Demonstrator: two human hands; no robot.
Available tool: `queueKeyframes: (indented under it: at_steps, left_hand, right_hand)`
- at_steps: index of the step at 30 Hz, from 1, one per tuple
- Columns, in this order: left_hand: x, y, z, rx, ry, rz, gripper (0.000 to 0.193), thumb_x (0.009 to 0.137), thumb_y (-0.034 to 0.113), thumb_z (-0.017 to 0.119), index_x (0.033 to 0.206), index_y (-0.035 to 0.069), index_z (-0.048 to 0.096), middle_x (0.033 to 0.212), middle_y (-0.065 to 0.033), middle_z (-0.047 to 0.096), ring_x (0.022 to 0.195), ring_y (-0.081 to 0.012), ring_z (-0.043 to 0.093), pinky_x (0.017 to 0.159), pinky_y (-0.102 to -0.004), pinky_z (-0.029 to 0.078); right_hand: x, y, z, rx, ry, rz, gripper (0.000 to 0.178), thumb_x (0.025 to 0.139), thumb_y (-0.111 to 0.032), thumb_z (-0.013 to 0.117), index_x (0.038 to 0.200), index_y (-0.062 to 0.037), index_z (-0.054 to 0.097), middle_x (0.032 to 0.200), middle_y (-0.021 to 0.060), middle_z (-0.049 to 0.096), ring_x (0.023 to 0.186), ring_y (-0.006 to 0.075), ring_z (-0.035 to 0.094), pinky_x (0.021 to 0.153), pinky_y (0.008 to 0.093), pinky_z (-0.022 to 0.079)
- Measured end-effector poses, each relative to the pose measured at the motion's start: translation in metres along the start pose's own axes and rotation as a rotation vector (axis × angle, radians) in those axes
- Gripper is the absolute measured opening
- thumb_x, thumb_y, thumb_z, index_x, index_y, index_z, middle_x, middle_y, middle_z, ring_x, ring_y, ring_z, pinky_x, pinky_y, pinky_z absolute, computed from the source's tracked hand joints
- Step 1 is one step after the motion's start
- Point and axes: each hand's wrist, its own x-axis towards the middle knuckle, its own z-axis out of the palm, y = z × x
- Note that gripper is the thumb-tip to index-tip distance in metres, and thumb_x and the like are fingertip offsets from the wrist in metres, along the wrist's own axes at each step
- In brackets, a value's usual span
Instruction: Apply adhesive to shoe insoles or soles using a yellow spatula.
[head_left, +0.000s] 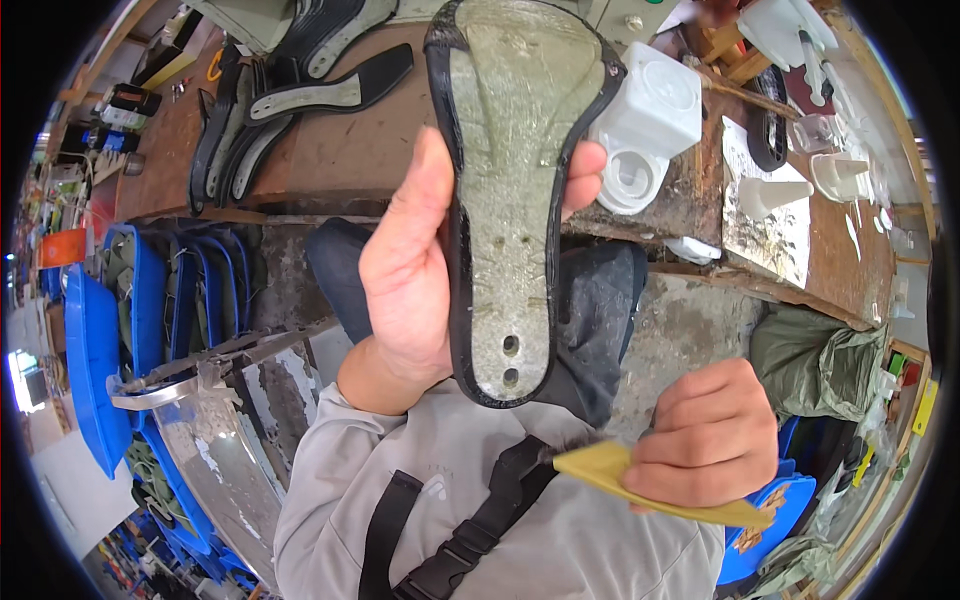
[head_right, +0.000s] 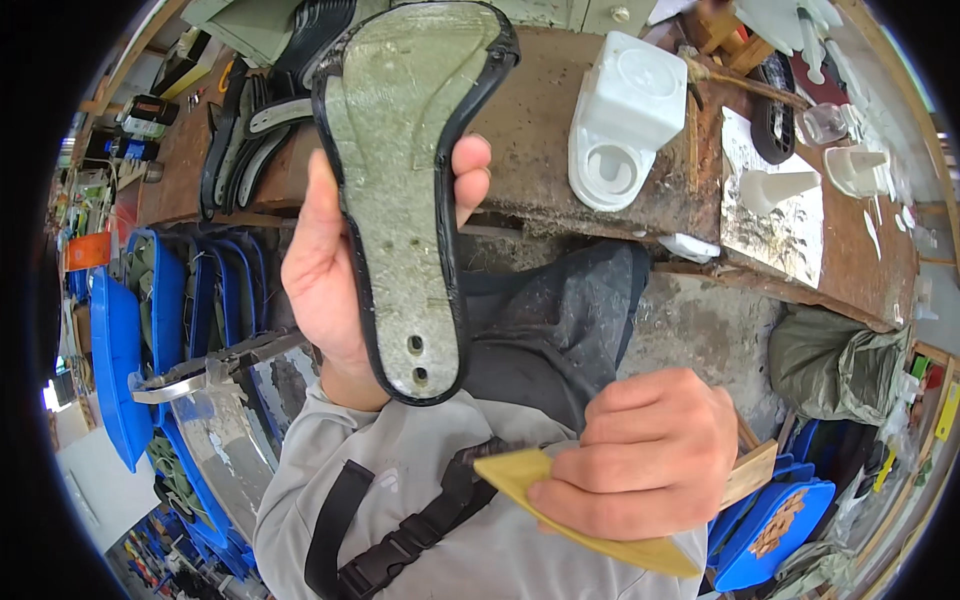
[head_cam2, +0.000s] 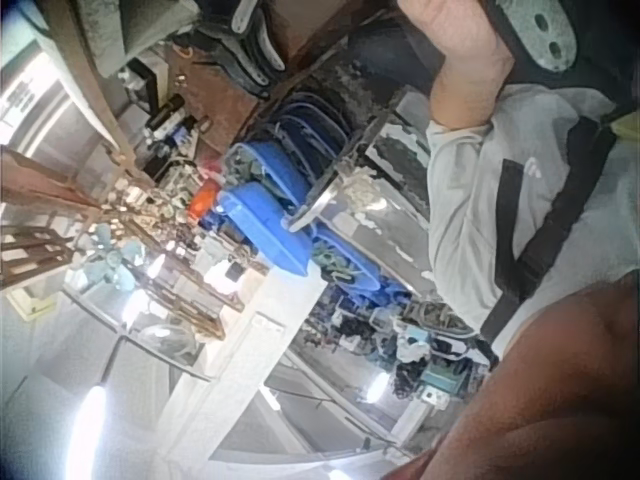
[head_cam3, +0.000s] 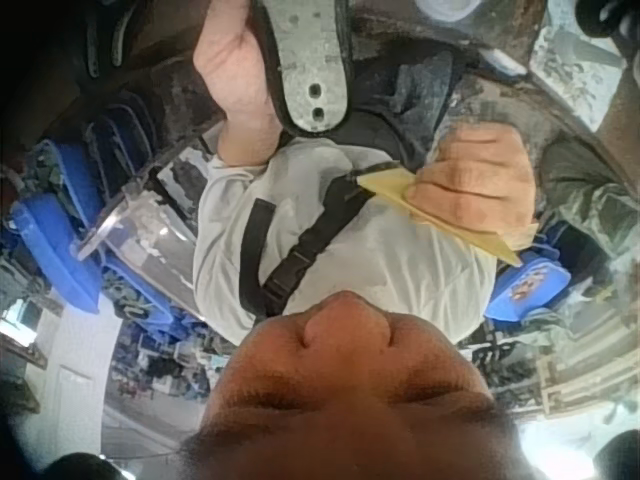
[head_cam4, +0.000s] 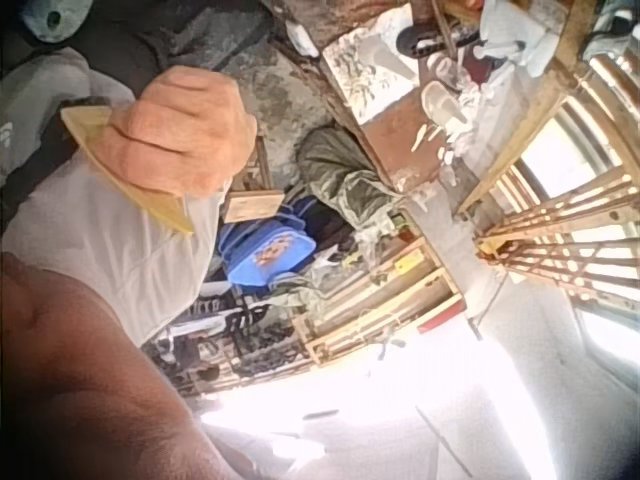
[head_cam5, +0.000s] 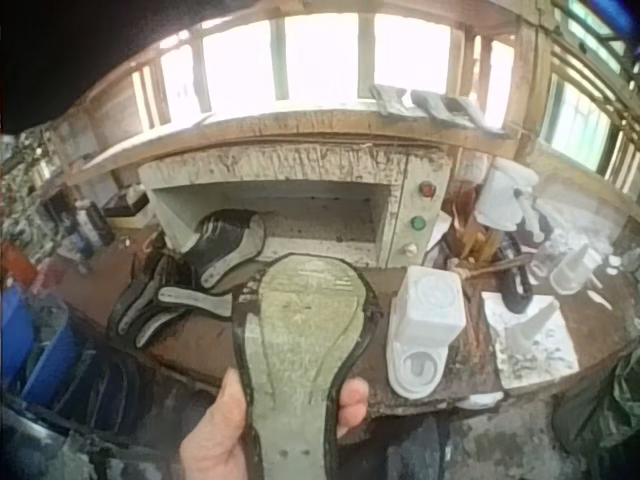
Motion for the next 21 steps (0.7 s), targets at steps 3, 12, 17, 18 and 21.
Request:
queueKeyframes:
  at_steps: [3,12,17,18,21]
  left_hand:
    - [0.0,-0.004,-0.001,0.102,-0.038,0.025,0.058,0.1,0.039,0.028,0.138,-0.006,0.03,0.131,-0.0351,0.04,0.121,-0.0411,0.047,0.104,-0.0461,0.038]
    - [-0.04,-0.004,-0.017,0.576,-0.235,0.004,0.056,0.097,0.039,0.041,0.13,-0.006,0.041,0.132,-0.0229,0.046,0.125,-0.0374,0.043,0.107,-0.0493,0.031]
    - [-0.039,-0.007,-0.026,0.641,-0.33,0.211,0.035,0.096,0.029,0.049,0.106,-0.002,0.061,0.136,-0.0237,0.044,0.127,-0.0443,0.039,0.098,-0.0696,0.029]
    - [-0.036,-0.006,-0.028,0.641,-0.336,0.205,0.035,0.096,0.029,0.049,0.106,-0.002,0.061,0.136,-0.0237,0.044,0.127,-0.0443,0.039,0.098,-0.0696,0.029]
    - [-0.025,0.0,-0.03,0.637,-0.389,0.129,0.038,0.096,0.03,0.049,0.112,-0.003,0.059,0.135,-0.024,0.044,0.127,-0.0435,0.039,0.098,-0.0657,0.033]
  right_hand:
    - [0.002,0.009,0.015,0.078,0.233,0.137,0.012,0.066,-0.005,0.07,0.076,0.0018,0.067,0.065,0.0091,0.062,0.045,0.0138,0.052,0.039,0.0234,0.036]
    - [0.025,0.029,0.007,-0.089,0.451,0.207,0.015,0.072,-0.002,0.07,0.085,0.0041,0.065,0.068,0.0116,0.064,0.053,0.0198,0.059,0.046,0.0275,0.046]
    - [0.052,0.038,-0.014,-0.118,0.542,0.358,0.012,0.077,-0.002,0.067,0.087,0.0041,0.066,0.076,0.0121,0.067,0.058,0.0174,0.06,0.048,0.0255,0.045]
    - [0.059,0.045,-0.021,-0.152,0.552,0.377,0.013,0.077,-0.002,0.068,0.088,0.0035,0.067,0.076,0.0118,0.067,0.06,0.0184,0.061,0.049,0.026,0.045]
    - [0.061,0.065,-0.043,-0.488,0.368,0.016,0.018,0.072,-0.001,0.071,0.089,0.0019,0.069,0.078,0.0116,0.067,0.064,0.0207,0.062,0.05,0.0285,0.046]
